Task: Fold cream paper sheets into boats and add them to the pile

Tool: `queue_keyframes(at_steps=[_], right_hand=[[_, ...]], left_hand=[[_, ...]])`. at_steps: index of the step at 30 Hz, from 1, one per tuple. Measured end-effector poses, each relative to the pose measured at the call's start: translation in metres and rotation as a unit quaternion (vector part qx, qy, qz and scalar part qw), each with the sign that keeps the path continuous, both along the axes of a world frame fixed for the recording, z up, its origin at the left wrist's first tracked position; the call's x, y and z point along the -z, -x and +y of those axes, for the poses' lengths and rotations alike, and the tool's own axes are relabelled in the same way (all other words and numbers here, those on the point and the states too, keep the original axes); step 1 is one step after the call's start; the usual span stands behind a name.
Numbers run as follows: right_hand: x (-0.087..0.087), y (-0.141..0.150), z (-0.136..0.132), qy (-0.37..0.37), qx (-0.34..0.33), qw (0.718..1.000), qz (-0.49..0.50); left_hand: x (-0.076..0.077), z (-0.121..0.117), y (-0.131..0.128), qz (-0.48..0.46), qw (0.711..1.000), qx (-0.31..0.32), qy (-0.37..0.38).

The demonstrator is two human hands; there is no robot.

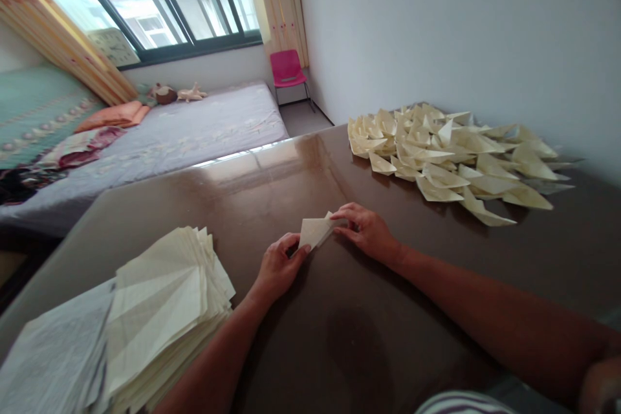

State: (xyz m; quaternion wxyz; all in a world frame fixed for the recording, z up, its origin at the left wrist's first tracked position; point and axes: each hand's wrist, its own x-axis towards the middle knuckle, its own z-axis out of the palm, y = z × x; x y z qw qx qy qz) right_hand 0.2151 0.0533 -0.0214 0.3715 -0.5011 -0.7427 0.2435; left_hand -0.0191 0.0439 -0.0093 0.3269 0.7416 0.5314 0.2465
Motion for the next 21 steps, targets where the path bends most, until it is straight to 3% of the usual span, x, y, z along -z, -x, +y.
queue_keyframes(at_steps=[8, 14, 21], right_hand=[[0.004, -0.001, 0.002, 0.006, -0.027, 0.999, 0.016], [-0.005, -0.001, 0.002, 0.053, -0.06, 0.996, 0.034], [-0.014, -0.002, 0.0, 0.058, -0.09, 0.994, 0.003]], left_hand=[[-0.001, -0.001, 0.0, -0.013, 0.999, 0.026, -0.025], [0.002, 0.0, 0.003, -0.022, 0.999, 0.031, -0.031], [0.003, -0.001, 0.002, -0.059, 0.998, 0.021, -0.03]])
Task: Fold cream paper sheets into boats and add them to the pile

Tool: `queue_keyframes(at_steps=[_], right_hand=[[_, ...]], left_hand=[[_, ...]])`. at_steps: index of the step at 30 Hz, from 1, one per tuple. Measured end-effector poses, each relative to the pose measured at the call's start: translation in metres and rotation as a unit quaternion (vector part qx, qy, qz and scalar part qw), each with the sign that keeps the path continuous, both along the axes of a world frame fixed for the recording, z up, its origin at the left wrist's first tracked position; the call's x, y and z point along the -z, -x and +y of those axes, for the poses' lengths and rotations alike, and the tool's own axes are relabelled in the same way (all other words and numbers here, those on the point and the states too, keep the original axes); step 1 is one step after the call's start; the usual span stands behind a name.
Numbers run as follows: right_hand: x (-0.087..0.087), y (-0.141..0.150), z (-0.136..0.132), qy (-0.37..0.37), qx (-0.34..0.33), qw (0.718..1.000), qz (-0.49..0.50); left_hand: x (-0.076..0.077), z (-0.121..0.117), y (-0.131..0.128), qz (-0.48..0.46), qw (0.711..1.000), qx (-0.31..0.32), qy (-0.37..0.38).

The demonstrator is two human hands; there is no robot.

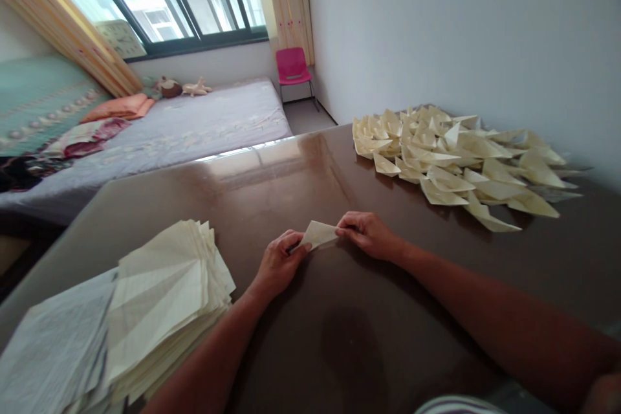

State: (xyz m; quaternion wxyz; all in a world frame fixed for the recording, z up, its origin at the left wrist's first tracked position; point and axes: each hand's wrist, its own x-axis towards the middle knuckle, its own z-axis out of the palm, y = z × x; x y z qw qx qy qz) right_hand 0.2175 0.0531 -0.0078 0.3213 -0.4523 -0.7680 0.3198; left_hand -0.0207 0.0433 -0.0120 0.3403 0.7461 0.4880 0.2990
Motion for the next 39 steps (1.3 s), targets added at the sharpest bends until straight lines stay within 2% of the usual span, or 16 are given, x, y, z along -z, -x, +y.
queue_keyframes(at_steps=[3, 7, 9, 14, 18, 24, 30, 35, 39], right_hand=[[-0.0003, -0.0002, 0.0006, 0.007, 0.05, 0.999, 0.003], [0.0032, -0.0012, 0.0032, 0.032, 0.094, 0.995, 0.018], [0.0046, -0.0015, 0.0036, 0.041, 0.093, 0.995, 0.026], [0.0038, -0.0004, 0.0013, 0.042, 0.085, 0.995, 0.022], [0.0032, 0.0017, -0.001, 0.051, 0.076, 0.995, 0.039], [0.0049, 0.0042, -0.0033, 0.073, 0.087, 0.991, 0.066], [0.006, 0.0057, -0.0045, 0.064, 0.106, 0.989, 0.081], [0.0064, 0.006, -0.0051, 0.068, 0.101, 0.989, 0.088], [0.0077, 0.0046, -0.004, 0.07, 0.085, 0.992, 0.061]], left_hand=[[0.0041, 0.0005, -0.0011, -0.051, 0.997, -0.049, 0.032], [0.0076, 0.0023, -0.0011, -0.166, 0.977, -0.105, 0.086], [0.0064, 0.0025, -0.0011, -0.202, 0.967, -0.119, 0.099], [0.0029, 0.0013, -0.0023, -0.222, 0.96, -0.126, 0.112], [0.0058, 0.0016, -0.0034, -0.253, 0.954, -0.129, 0.098], [0.0051, 0.0011, -0.0052, -0.235, 0.96, -0.127, 0.09], [0.0042, -0.0006, -0.0074, -0.239, 0.961, -0.115, 0.079], [0.0055, 0.0003, -0.0058, -0.228, 0.961, -0.123, 0.093], [0.0023, 0.0007, -0.0027, -0.211, 0.964, -0.142, 0.075]])
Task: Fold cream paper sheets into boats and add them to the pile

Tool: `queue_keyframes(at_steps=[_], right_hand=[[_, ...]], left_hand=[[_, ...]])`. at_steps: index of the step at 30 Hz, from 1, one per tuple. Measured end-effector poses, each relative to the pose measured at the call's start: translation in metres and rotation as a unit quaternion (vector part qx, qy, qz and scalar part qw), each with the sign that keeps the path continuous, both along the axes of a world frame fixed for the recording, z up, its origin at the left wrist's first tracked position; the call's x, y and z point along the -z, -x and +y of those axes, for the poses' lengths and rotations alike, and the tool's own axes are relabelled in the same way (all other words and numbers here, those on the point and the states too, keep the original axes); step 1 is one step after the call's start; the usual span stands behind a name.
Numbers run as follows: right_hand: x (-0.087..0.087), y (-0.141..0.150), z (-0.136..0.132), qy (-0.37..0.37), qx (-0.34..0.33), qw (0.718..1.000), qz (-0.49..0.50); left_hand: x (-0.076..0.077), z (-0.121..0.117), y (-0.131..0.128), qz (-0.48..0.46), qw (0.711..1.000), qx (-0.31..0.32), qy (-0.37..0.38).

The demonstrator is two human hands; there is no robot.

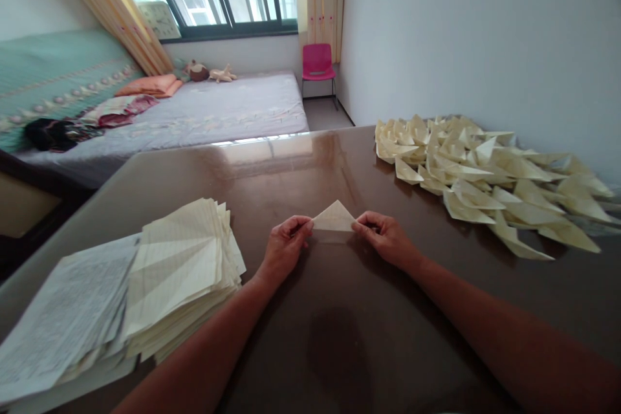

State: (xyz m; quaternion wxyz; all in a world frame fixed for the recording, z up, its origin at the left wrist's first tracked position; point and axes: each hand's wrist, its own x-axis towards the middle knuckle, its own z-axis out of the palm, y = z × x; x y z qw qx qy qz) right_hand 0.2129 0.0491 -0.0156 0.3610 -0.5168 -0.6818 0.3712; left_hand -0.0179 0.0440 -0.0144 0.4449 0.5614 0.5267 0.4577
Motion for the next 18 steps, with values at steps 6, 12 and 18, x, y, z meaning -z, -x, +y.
queue_keyframes(at_steps=[6, 12, 18], right_hand=[[-0.003, 0.0, 0.0, -0.035, -0.041, 0.998, -0.035], [-0.01, 0.001, -0.002, -0.055, -0.064, 0.995, -0.047], [-0.011, 0.001, -0.003, -0.051, -0.059, 0.996, -0.034]], left_hand=[[-0.002, 0.0, 0.002, 0.032, 0.999, 0.011, -0.008], [-0.003, -0.003, 0.0, 0.022, 0.999, 0.033, 0.004], [0.001, -0.002, 0.0, 0.058, 0.995, 0.079, 0.009]])
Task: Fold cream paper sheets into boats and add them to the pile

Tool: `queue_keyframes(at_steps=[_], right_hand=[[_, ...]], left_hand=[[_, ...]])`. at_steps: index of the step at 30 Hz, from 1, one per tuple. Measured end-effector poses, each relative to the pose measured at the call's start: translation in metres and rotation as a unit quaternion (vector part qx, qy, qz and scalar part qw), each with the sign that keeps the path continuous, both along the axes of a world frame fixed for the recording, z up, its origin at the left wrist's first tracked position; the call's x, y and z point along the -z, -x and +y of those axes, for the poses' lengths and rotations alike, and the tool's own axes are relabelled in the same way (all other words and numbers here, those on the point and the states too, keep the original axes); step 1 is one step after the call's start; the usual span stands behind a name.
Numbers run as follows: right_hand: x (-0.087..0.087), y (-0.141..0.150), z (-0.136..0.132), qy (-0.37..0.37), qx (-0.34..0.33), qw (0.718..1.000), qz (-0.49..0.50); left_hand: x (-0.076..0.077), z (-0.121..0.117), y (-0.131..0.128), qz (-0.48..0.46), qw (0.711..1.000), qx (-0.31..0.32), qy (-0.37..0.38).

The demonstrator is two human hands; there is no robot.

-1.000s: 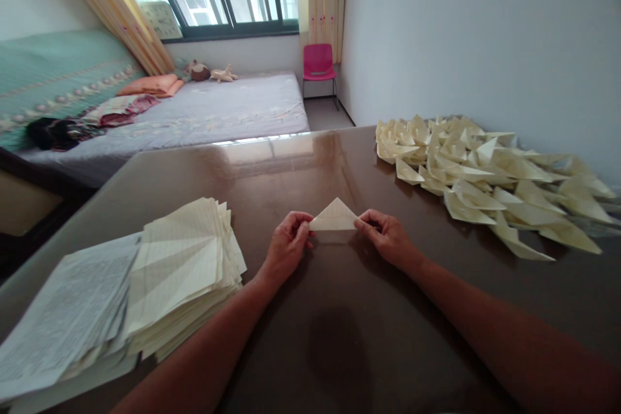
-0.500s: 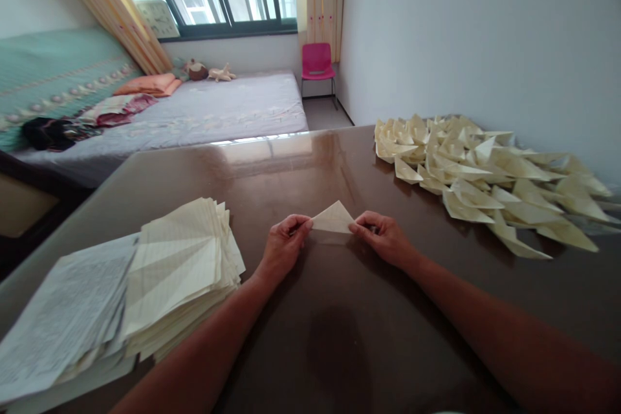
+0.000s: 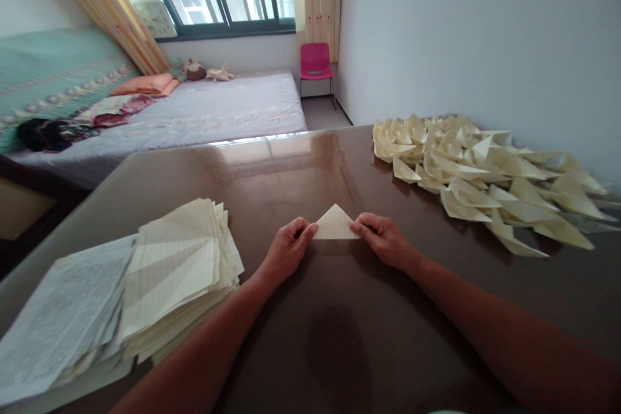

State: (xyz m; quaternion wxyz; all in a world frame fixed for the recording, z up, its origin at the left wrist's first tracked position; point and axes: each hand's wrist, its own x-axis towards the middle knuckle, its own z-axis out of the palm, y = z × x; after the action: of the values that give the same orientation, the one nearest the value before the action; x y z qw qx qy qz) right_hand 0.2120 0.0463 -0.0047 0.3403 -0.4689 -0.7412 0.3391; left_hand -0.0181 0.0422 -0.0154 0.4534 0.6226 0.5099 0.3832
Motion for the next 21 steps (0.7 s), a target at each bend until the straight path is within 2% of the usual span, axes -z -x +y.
queue_keyframes(at_steps=[6, 14, 21], right_hand=[[-0.0009, 0.0012, -0.0017, 0.023, -0.004, 1.0, 0.019], [-0.0013, 0.001, -0.0028, 0.057, -0.013, 0.998, 0.015], [0.0019, -0.0009, 0.0004, 0.056, 0.01, 0.998, 0.011]], left_hand=[[-0.0016, -0.0001, 0.0004, 0.031, 0.999, 0.021, -0.007], [0.0005, -0.0013, -0.0017, -0.044, 0.998, -0.011, 0.041], [-0.0018, -0.0034, -0.0004, -0.033, 0.998, 0.054, 0.03]])
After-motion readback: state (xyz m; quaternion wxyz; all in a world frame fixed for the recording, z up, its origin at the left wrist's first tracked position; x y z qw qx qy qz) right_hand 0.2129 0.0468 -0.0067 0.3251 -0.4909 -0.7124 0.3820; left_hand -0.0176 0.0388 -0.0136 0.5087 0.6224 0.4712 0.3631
